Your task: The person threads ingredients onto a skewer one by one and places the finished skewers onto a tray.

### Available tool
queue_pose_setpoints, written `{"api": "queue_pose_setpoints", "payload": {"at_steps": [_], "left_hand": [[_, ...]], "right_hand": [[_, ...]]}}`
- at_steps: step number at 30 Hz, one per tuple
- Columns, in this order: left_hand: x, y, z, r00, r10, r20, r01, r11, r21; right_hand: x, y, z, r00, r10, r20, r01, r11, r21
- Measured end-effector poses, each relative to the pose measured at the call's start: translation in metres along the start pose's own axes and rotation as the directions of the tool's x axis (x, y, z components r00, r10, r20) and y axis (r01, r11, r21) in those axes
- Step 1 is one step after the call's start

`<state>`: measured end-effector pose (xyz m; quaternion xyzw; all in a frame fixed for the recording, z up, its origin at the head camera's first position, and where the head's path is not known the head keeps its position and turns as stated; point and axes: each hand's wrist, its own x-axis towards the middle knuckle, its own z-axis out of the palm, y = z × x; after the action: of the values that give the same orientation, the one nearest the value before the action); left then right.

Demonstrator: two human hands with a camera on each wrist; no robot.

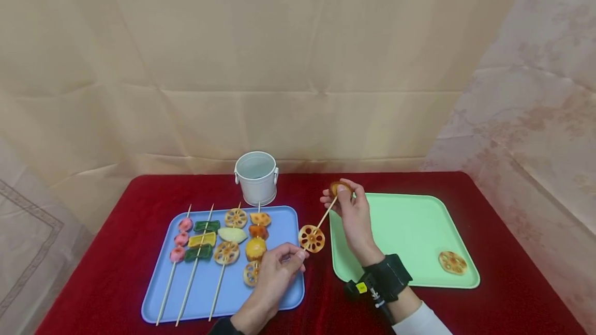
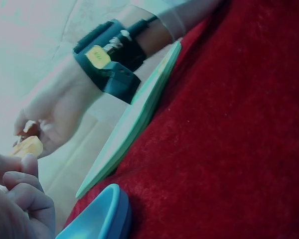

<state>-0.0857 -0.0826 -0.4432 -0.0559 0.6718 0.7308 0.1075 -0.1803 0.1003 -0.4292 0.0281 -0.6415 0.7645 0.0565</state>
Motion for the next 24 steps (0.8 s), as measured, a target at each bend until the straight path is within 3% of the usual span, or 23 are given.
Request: {"api": "queue_pose_setpoints", "payload": {"at_steps": [8, 15, 24], "left_hand": [[-0.001, -0.003, -0.005, 0.999, -0.042, 0.004, 0.042, 0.999, -0.018], [0.002, 0.001, -0.005, 0.999, -0.050, 0.000, 0.050, 0.998, -0.038], [0.001, -0.003, -0.004, 0.999, -0.052, 0.005, 0.052, 0.996, -0.077]], "right_hand": [[-0.005, 0.005, 0.006, 0.999, -0.040, 0.006, 0.040, 0.999, 0.016], [-0.012, 0.008, 0.018, 0.996, 0.000, 0.084, 0.004, 0.999, -0.050], [-0.019, 0.010, 0.023, 0.997, 0.012, 0.076, -0.010, 1.000, -0.015]]}}
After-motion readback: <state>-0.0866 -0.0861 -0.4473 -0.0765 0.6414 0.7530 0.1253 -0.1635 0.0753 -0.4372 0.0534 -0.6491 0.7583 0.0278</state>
